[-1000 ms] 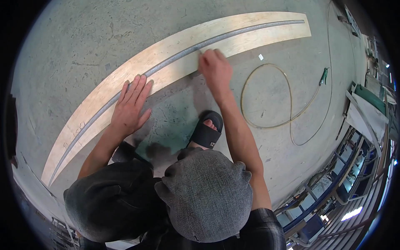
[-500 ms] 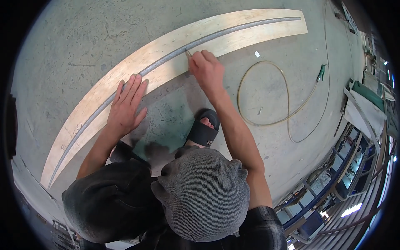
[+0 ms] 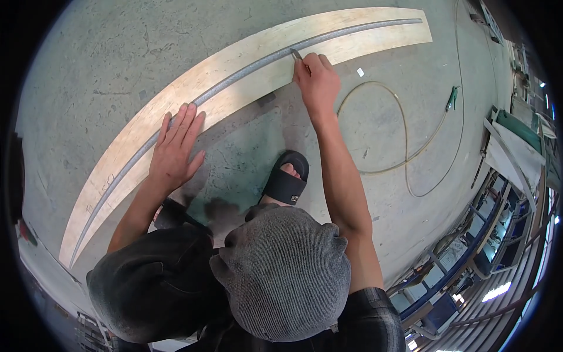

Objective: Measuring and marking a wooden plank with a ruler and pencil, then transporting a metal can across a factory floor.

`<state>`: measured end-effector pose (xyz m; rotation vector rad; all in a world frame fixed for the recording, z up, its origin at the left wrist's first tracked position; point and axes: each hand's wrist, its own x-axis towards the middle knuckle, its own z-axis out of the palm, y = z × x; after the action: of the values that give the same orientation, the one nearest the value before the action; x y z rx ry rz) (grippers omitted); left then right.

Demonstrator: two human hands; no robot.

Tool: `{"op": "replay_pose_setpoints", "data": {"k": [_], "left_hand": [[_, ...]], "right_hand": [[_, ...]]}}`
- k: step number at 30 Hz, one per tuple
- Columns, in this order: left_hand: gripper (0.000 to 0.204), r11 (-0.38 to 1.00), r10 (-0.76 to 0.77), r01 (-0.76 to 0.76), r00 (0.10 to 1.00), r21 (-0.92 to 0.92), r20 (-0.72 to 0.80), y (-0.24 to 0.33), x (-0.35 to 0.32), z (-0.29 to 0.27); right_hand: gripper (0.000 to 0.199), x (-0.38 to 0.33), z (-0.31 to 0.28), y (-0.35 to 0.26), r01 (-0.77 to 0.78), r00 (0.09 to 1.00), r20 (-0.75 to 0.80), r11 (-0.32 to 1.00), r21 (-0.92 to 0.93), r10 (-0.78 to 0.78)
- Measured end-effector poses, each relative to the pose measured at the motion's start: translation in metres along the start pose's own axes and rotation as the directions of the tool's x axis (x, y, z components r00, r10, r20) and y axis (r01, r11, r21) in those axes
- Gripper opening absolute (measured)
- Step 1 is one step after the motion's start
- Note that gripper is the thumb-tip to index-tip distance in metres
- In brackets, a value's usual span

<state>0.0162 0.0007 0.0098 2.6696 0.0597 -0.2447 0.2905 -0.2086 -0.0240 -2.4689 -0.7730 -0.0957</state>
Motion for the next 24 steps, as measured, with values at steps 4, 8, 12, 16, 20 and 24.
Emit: {"op": "replay_pose_setpoints", "data": {"k": [4,8,12,16,20,24], "left_hand": [[0.082,1.000,-0.010,0.010,1.000,0.004,0.000,0.000,-0.001,0.001],[0.082,1.000,-0.009,0.008,1.000,0.014,0.006,-0.002,-0.002,0.000],[0.082,1.000,-0.002,0.002,1.000,0.015,0.000,0.000,0.001,0.001],[0.082,1.000,-0.017,0.016,1.000,0.025,0.009,-0.002,-0.003,0.001],[0.084,1.000,-0.009,0.009,1.000,0.003,-0.002,-0.002,-0.001,-0.001],[0.084,1.000,-0.012,0.012,1.000,-0.008,-0.003,-0.001,-0.001,0.001]], "right_hand": [[0.015,-0.024,0.016,-0.024,0.269,0.961,0.058,0.962,0.052,-0.272],[0.012,-0.018,0.015,-0.019,0.203,0.976,0.071,0.978,0.043,-0.206],[0.011,0.002,0.004,0.003,0.023,0.999,0.046,0.999,0.038,-0.024],[0.010,-0.024,0.021,-0.029,0.359,0.929,0.105,0.933,-0.032,-0.354],[0.013,-0.005,0.010,-0.005,0.142,0.989,0.051,0.990,-0.001,-0.142],[0.012,-0.006,0.005,-0.003,0.145,0.989,0.017,0.989,0.009,-0.145]]}}
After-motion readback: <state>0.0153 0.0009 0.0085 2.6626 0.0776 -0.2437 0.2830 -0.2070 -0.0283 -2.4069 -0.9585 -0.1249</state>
